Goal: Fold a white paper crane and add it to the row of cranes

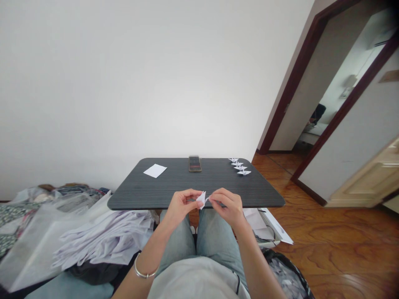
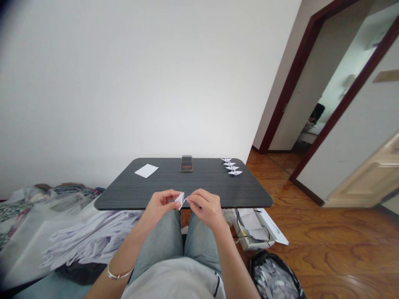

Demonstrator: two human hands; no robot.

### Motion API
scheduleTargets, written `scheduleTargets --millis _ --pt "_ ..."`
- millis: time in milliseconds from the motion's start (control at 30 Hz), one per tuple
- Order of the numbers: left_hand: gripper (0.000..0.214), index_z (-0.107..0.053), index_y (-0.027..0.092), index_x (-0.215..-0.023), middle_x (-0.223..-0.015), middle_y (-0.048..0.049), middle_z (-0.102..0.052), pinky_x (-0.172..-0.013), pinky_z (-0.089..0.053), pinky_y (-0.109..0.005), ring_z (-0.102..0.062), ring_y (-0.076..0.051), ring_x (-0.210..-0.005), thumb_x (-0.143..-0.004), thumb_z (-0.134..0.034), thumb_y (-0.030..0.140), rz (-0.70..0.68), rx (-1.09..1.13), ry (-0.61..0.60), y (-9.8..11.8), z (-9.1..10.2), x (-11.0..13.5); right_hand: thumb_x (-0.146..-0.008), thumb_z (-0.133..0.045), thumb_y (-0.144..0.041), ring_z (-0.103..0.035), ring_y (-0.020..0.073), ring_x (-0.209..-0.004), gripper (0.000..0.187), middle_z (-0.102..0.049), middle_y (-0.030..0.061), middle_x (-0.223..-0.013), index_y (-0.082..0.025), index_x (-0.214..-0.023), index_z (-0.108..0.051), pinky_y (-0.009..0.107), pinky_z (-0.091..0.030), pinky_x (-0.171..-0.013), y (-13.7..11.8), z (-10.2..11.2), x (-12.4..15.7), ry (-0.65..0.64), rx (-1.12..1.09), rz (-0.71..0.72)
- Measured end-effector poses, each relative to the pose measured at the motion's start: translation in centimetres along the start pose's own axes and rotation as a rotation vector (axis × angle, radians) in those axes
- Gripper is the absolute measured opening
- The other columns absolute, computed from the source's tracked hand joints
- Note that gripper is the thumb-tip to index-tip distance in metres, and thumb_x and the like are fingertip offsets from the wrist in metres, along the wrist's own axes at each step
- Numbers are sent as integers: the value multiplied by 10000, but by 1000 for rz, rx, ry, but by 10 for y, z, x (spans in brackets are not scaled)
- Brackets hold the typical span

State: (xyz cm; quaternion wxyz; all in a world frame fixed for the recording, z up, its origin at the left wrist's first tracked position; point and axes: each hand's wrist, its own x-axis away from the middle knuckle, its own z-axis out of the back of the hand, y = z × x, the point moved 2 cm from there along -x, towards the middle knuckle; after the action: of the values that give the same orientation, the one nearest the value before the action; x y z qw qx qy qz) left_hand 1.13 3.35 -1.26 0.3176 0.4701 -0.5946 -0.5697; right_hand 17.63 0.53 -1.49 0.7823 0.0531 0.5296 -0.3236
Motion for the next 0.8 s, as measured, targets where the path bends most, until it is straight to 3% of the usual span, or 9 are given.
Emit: scheduleTargets --millis 333,533,800 --pt "194 -694 122 -693 -667 -14 -633 -629 -485 -247 -563 -128 -641 -535 -771 204 -22 -52 -4 12 -5 3 -799 -532 -108 -614 143 -637 165 -671 48 -726 -228 -813 -643 246 -472 -557 -2 0 0 49 27 31" --pt "187 -682 124 -677 -661 -14 -632 -604 -484 -225 -564 -122 -632 -539 -775 209 -57 -45 -3 11 -6 4 -767 -558 -74 -624 154 -604 175 -671 38 -683 -236 -794 -617 258 -482 -520 -7 -5 1 191 -1 52" --pt "186 -675 124 -712 -708 -37 -678 -662 -494 -257 -599 -137 -661 -588 -760 232 -106 -70 32 7 -6 5 -756 -582 -85 -625 166 -617 155 -661 38 -700 -239 -746 -594 286 -497 -532 -11 -14 7 299 -138 -80"
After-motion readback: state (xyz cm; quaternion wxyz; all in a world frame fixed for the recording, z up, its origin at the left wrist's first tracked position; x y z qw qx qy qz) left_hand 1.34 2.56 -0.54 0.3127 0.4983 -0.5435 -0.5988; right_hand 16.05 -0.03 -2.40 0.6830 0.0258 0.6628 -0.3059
